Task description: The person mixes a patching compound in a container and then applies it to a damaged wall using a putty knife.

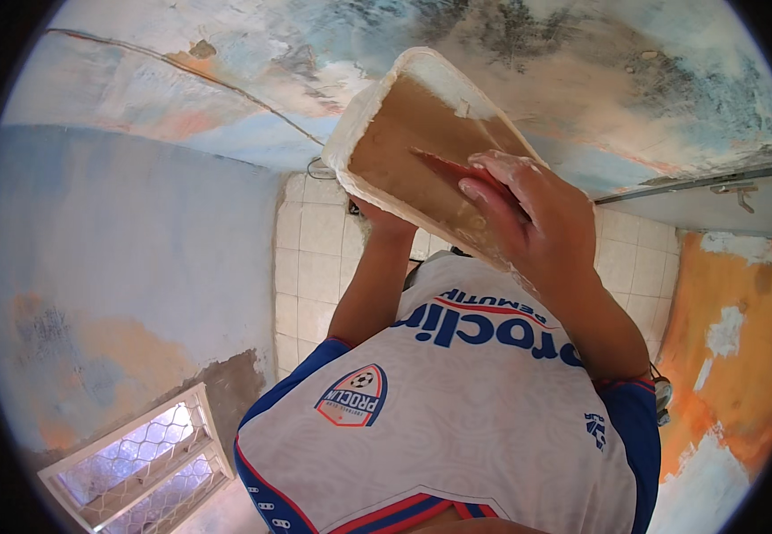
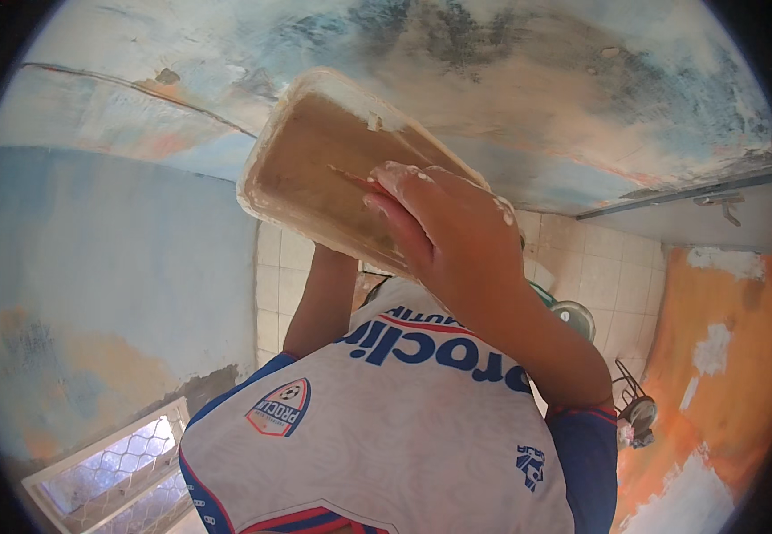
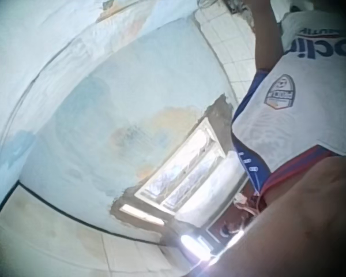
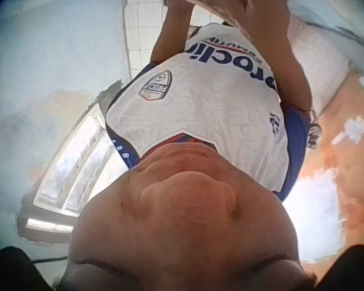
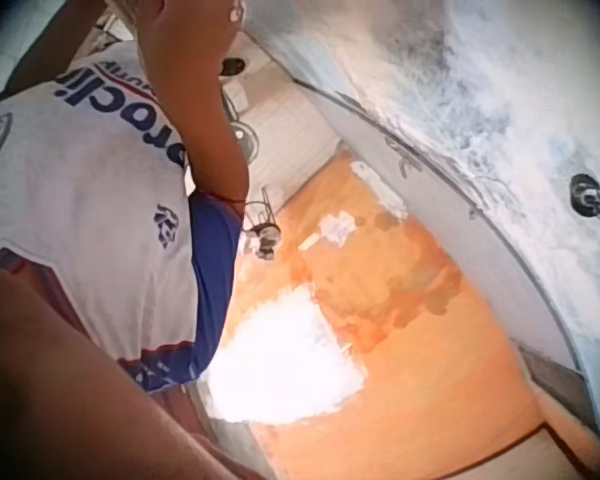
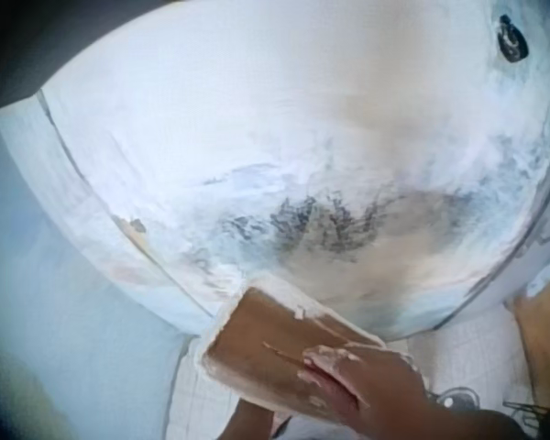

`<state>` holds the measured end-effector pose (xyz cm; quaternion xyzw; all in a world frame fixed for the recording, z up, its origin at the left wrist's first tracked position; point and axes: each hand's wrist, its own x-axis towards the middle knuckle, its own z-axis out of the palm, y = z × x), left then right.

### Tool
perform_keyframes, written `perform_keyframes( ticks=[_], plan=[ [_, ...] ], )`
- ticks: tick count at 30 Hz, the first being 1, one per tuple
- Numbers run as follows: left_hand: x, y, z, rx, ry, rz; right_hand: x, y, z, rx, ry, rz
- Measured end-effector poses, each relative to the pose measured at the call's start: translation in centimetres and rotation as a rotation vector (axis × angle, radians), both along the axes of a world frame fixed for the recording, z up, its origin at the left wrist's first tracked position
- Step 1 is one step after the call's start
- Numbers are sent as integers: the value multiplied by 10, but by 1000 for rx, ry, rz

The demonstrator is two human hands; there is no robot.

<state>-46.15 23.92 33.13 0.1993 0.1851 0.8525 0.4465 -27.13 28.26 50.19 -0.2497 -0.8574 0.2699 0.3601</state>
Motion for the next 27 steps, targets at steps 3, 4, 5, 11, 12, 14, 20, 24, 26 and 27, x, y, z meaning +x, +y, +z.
perform_keyframes(
  ticks=[3,4,5,11,12,14,20,24,26,27],
  plan=[
    [-4,-9,4,18,-5,6,-5,-3,1,-39,-123,54],
    [-6,-10,4,15,3,6,-4,-4,2,-41,-160,75],
    [-6,-11,2,9,11,-1,-3,-4,2,-43,-201,91],
    [-4,-8,-8,-44,48,-50,-26,0,-12,70,-104,49],
    [-3,-7,-9,-53,51,-60,-26,1,-11,44,-144,49],
    [-1,-5,-11,-71,60,-79,-25,2,-8,-8,-225,48],
    [3,-1,-22,-107,96,-141,-20,7,-17,-138,-193,29],
    [2,-3,-31,-118,155,-196,-20,-2,-16,-244,-193,92],
    [-1,-5,-35,-125,180,-215,-21,-1,-11,-328,-215,95],
    [-1,-5,-37,-131,190,-226,-20,-1,-7,-352,-214,92]
  ],
)
